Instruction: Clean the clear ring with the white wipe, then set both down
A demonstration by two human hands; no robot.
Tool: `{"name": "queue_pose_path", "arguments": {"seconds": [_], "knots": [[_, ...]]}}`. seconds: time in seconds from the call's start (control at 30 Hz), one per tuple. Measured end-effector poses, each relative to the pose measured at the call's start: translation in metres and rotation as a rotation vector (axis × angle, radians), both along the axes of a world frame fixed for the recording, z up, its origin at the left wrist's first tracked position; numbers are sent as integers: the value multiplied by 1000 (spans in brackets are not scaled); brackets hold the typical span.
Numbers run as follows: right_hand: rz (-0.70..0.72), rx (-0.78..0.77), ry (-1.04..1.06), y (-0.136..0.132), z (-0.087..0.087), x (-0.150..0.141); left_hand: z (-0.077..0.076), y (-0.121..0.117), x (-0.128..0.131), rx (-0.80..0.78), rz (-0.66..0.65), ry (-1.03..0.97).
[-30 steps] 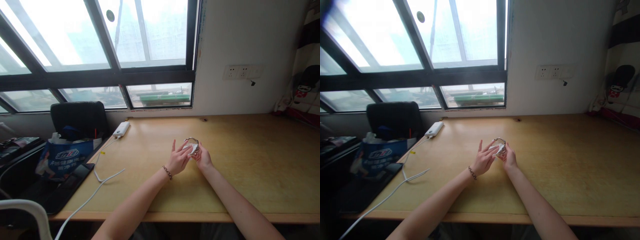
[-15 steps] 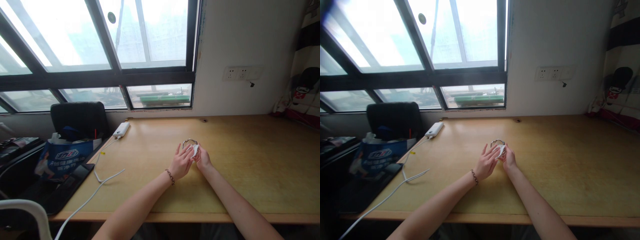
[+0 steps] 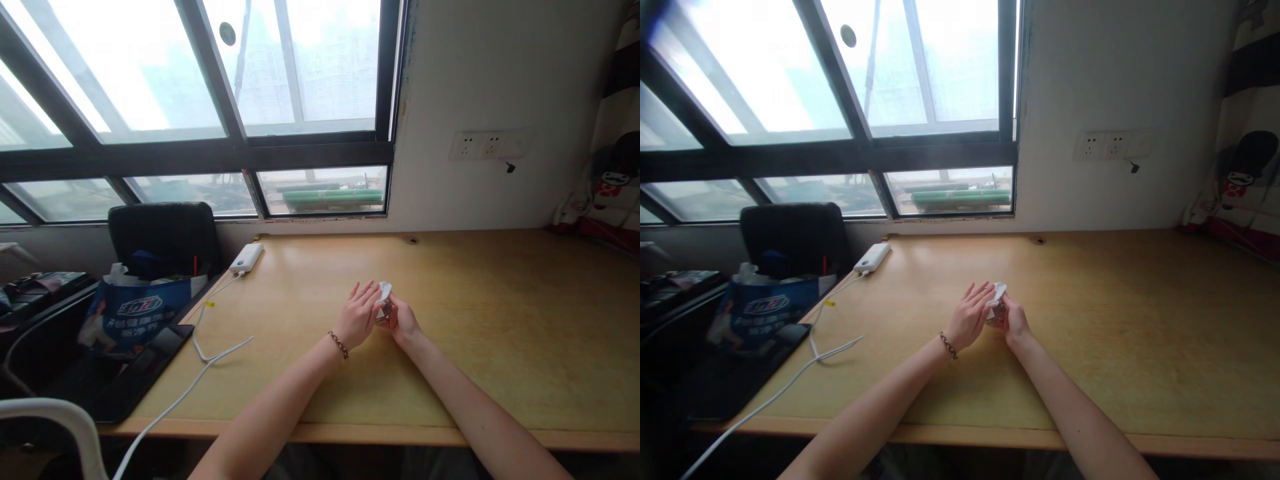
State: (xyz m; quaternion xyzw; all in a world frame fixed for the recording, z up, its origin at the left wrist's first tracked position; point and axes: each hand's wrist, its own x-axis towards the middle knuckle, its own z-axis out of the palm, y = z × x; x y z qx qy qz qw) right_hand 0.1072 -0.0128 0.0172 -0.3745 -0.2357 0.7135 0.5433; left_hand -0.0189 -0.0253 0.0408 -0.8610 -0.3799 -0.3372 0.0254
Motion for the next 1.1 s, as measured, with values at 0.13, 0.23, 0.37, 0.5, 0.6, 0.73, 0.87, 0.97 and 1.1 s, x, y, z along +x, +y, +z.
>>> {"name": "queue_pose_path", "arguments": {"seconds": [0.13,0.23,0.37,0.5,0.6,0.73,0.87,0.97,1.1], "knots": [[-34,-18,-12,2,5,5,-8,5,-1,-21,57,-50],[-31,-16,-20,1,7,6,-10,7,-1,-26,67,-69],[-63,4,19,3,7,7,-12,6,0,0,61,-76],[-122,20,71,7,2,9,-14,4,3,27,41,-72],[-163,29,91,11,-2,12,-14,2,5,22,16,-56],[-184,15,133,14,-4,15,-12,0,6,33,-32,-35],[-203,1,186,18,-4,19,-11,-4,8,49,-75,3],[-217,15,156,21,-5,22,-9,-6,9,67,-102,27],[-233,33,129,22,-4,25,-7,-7,8,93,-144,62]]}}
